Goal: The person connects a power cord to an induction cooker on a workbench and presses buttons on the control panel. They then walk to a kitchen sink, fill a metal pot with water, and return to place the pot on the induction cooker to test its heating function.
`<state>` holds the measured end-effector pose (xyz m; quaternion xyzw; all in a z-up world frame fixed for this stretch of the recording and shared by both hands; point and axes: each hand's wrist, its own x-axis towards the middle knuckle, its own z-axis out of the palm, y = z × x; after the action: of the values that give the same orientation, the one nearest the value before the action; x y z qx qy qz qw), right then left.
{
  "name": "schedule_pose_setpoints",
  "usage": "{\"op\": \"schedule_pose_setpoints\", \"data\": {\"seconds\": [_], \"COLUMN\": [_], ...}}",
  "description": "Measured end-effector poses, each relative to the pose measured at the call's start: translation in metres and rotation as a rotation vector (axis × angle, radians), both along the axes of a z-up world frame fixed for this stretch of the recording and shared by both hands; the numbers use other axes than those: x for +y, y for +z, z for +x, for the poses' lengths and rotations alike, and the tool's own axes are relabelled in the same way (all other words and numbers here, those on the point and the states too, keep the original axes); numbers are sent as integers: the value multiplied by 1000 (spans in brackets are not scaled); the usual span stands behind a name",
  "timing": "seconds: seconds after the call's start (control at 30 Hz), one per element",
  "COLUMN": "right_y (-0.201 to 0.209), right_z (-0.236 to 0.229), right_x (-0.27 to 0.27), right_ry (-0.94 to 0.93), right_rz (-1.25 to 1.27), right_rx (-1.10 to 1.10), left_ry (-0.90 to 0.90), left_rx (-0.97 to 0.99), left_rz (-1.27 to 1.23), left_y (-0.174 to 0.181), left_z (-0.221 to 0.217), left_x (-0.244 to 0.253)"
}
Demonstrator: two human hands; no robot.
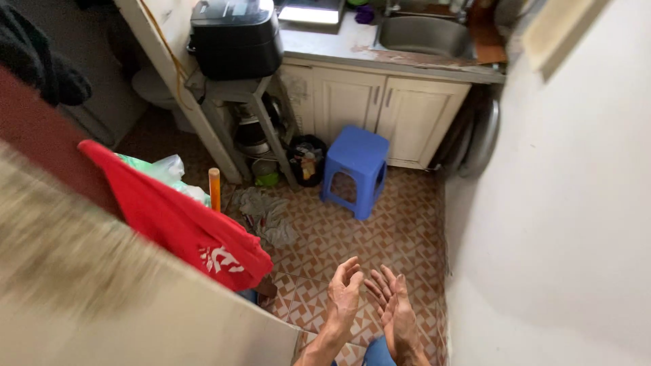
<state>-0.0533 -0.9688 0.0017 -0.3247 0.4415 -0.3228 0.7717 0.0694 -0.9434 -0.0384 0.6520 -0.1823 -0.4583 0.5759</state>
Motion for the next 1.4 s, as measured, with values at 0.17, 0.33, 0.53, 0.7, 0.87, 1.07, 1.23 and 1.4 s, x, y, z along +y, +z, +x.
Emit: {"op": "schedule_pose_setpoints", "data": {"seconds": [0.17,0.33,0.53,0.7,0.87,1.07,1.23,1.4], "right_y": [-8,-12,-13,-30,-53,-75,-84,-103], "right_z": [28,55,68,109,161,267,375,467], "right_x": [-98,-211,-327,-387,-437,-511,-575,-629], "right_ry": [77,175,324,420,494,586,645,682], "right_rz": [-33,-72,-77,-6,26,64,87,171], "right_rx": [-10,-70,-62,-18,-56,-6,22,-102], "left_ry": [135,257,349,476,605,758,878,982], "left_rx": [12,-3,94,239,325,368,450,453], "left_rz": [-34,-97,-174,-151,-164,-239,-322,-364], "left_y": [-26,-52,-43,-57,-82,-132,-168,-240], "left_z": [30,54,66,108,177,296,411,522], "left_x": [-89,-207,-294,-332,-375,-458,-527,-578]}}
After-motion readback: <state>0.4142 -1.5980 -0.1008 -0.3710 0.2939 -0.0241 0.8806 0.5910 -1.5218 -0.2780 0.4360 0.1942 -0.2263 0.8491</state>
